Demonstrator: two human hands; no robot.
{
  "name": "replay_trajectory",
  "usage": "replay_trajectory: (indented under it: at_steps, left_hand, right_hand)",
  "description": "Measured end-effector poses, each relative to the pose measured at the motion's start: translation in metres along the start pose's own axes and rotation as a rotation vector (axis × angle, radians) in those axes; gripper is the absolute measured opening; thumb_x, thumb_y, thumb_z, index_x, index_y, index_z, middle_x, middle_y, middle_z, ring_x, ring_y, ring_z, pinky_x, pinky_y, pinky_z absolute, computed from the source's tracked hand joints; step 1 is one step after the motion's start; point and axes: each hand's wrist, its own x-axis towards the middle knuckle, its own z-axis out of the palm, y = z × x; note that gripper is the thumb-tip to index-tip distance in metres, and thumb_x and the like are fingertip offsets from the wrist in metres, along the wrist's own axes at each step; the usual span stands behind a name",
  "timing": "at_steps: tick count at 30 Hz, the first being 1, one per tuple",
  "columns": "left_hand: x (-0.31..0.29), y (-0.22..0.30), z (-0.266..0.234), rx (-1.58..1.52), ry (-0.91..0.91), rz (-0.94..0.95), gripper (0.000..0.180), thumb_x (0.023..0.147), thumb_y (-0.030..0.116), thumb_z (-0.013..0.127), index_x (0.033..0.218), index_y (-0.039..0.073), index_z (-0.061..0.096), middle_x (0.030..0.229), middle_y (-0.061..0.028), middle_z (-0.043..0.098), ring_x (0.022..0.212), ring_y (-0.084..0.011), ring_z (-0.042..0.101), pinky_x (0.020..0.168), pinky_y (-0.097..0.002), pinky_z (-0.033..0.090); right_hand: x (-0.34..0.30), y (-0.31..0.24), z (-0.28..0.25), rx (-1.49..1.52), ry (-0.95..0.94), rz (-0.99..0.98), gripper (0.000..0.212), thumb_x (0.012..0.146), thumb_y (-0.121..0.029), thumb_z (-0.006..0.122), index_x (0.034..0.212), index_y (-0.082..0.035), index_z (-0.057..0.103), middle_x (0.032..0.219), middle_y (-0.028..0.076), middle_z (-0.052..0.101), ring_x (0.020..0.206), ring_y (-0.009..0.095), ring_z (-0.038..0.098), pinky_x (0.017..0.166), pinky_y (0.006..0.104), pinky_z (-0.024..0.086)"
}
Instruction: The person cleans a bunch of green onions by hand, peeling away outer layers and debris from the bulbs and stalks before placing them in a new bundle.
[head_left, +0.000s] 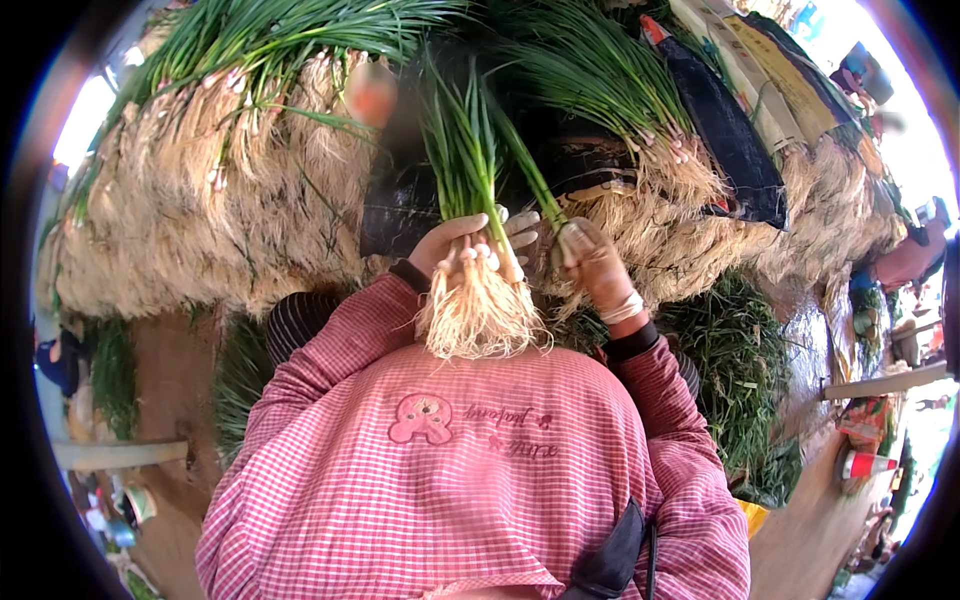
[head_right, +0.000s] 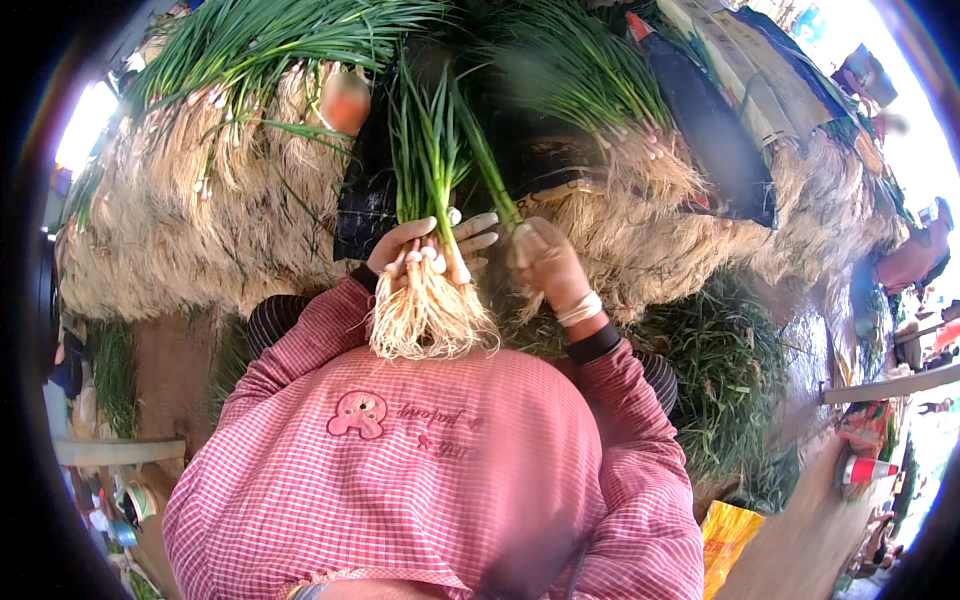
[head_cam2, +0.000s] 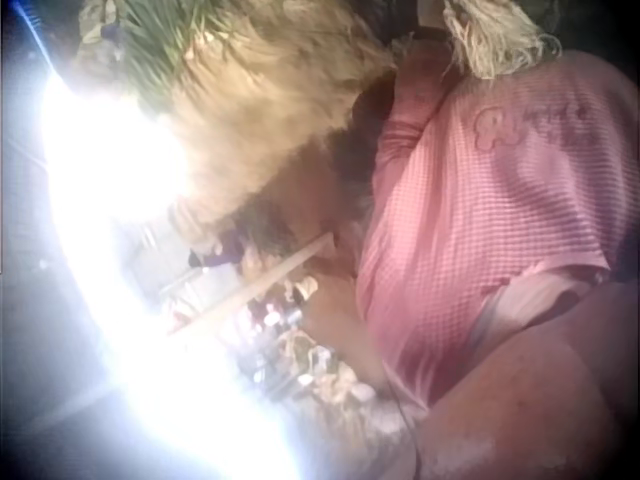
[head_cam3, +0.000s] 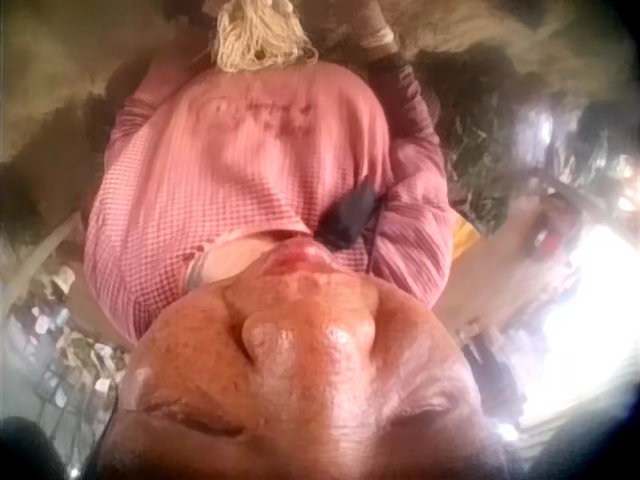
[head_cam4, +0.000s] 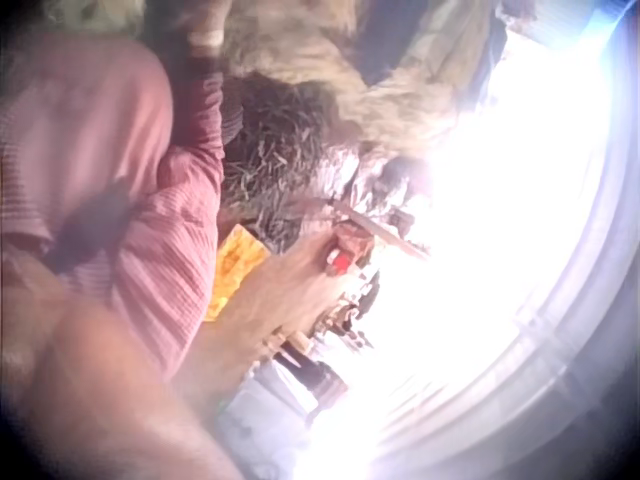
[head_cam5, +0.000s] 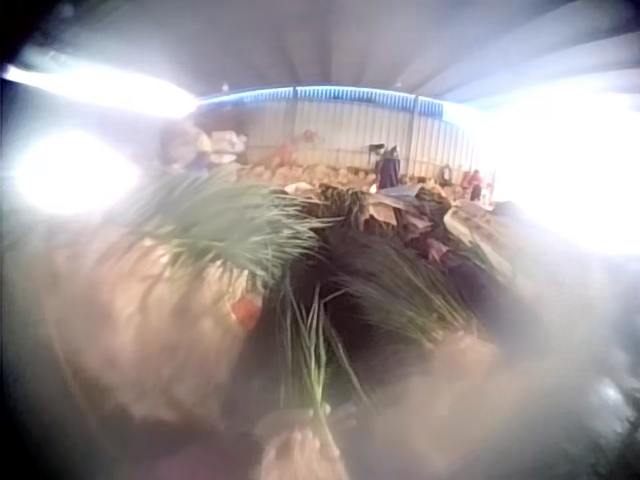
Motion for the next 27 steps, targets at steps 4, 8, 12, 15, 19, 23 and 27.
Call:
replay_trajectory:
  at_steps: [4,8,12,15,19,23,27]
  left_hand:
    - [-0.005,0.002,-0.012,0.074,0.11,-0.081,0.031,0.095,0.019,0.057,0.117,-0.002,0.059,0.06,-0.0018,0.058,0.051,-0.0116,0.059,0.044,-0.0215,0.051]
    - [-0.014,-0.001,-0.008,0.124,0.243,-0.029,0.038,0.095,0.02,0.057,0.126,-0.001,0.055,0.067,-0.0046,0.063,0.055,-0.0093,0.06,0.044,-0.0203,0.05]
    - [-0.019,0.003,-0.003,0.094,0.177,-0.03,0.048,0.096,0.022,0.053,0.133,-0.007,0.047,0.065,-0.003,0.063,0.055,-0.0097,0.06,0.052,-0.023,0.054]
    - [-0.02,0.003,-0.026,-0.015,-0.027,0.036,0.037,0.097,0.023,0.05,0.125,0.0,0.055,0.111,-0.0115,0.061,0.113,-0.0248,0.055,0.102,-0.0439,0.041]
    - [-0.024,-0.001,-0.032,-0.109,-0.126,0.027,0.029,0.098,0.024,0.048,0.117,0.006,0.059,0.125,-0.0107,0.058,0.126,-0.026,0.052,0.113,-0.0513,0.034]
    - [-0.031,-0.002,-0.013,-0.093,0.024,0.023,0.032,0.098,0.025,0.049,0.118,0.004,0.06,0.125,-0.0106,0.057,0.124,-0.0256,0.053,0.111,-0.0474,0.039]
    - [-0.022,-0.007,-0.036,-0.274,-0.22,-0.029,0.034,0.097,0.023,0.048,0.118,-0.002,0.056,0.12,-0.015,0.056,0.113,-0.0259,0.055,0.104,-0.0419,0.044]
  right_hand:
    - [0.002,0.013,0.03,-0.726,-0.072,-0.195,0.025,0.1,-0.025,0.053,0.099,-0.002,0.06,0.074,0.005,0.06,0.067,0.015,0.06,0.064,0.03,0.049]
    - [-0.005,0.008,0.041,-1.141,-0.024,-0.561,0.027,0.099,-0.025,0.055,0.097,0.001,0.06,0.079,0.01,0.063,0.072,0.017,0.061,0.064,0.0335,0.049]
    - [-0.014,0.017,0.036,-0.62,0.14,-0.523,0.025,0.097,-0.028,0.056,0.094,-0.004,0.064,0.081,0.008,0.065,0.073,0.02,0.063,0.067,0.0359,0.052]
    - [-0.04,-0.02,0.026,-0.18,0.118,-0.397,0.021,0.097,-0.026,0.056,0.089,-0.008,0.063,0.088,0.005,0.068,0.075,0.012,0.063,0.071,0.0294,0.053]
    - [-0.056,-0.051,-0.011,0.176,0.33,-0.553,0.02,0.1,-0.013,0.046,0.09,-0.008,0.063,0.091,0.005,0.068,0.072,0.013,0.06,0.076,0.0289,0.053]
    - [-0.05,-0.028,-0.097,-0.668,0.1,-0.051,0.03,0.101,-0.031,0.049,0.112,-0.007,0.063,0.101,0.008,0.069,0.091,0.021,0.067,0.086,0.0329,0.054]
    - [-0.045,0.02,-0.111,-1.717,0.01,0.343,0.03,0.089,-0.025,0.063,0.112,-0.005,0.065,0.109,0.012,0.068,0.101,0.03,0.065,0.087,0.0345,0.052]
